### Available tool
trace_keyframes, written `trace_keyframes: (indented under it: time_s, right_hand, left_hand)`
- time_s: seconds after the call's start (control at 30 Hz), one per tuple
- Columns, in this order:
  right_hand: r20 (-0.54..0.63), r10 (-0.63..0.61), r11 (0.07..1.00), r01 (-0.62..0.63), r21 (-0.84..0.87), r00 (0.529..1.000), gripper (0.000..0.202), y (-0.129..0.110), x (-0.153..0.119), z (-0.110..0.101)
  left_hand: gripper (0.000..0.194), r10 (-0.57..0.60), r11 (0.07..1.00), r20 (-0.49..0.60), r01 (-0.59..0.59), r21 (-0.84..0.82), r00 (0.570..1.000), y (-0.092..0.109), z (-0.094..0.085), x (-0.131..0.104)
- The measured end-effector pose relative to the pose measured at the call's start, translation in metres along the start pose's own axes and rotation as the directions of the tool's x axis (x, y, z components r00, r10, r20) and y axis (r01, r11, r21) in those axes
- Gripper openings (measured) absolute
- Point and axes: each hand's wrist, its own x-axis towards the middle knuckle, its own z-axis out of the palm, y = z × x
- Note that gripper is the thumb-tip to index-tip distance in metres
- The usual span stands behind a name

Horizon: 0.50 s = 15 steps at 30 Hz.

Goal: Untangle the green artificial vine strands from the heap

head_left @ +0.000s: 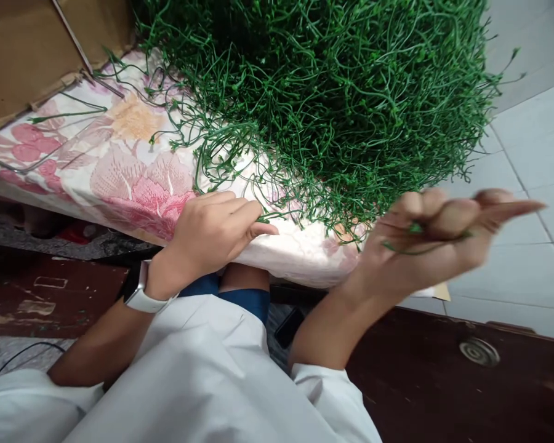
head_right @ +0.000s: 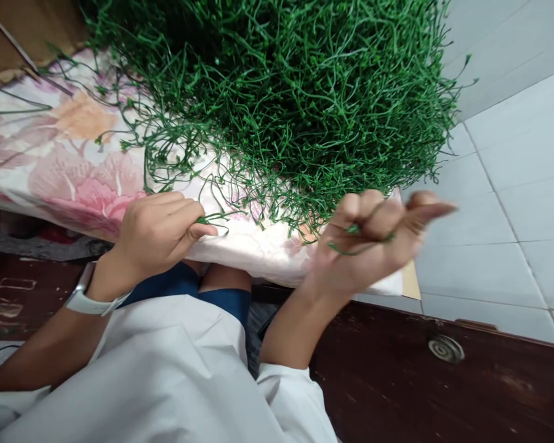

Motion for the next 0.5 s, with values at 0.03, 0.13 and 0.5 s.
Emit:
trace_keyframes:
  time_s: [0.03, 0.13, 0.5]
  right_hand:
    - [-0.010, -0.018, 0.999, 0.018, -0.029, 1.000, 0.010, -0.004, 0.008, -0.011]
    - [0.029, 0.014, 0.948, -0.004, -0.319, 0.999, 0.022, -0.009, 0.019, -0.023]
    - [0.258, 0.325, 0.399, 0.115, -0.910, 0.910, 0.025, -0.028, -0.002, -0.014]
  left_hand:
    - [0.057, 0.004, 1.000, 0.002, -0.004, -0.007, 1.000, 0.000, 0.000, 0.000]
    - [0.056, 0.007, 1.000, 0.012, -0.007, -0.010, 1.000, 0.000, -0.001, 0.000]
    - [0.058, -0.132, 0.967, 0.063, 0.143, -0.212, 0.989, 0.006, -0.006, -0.001]
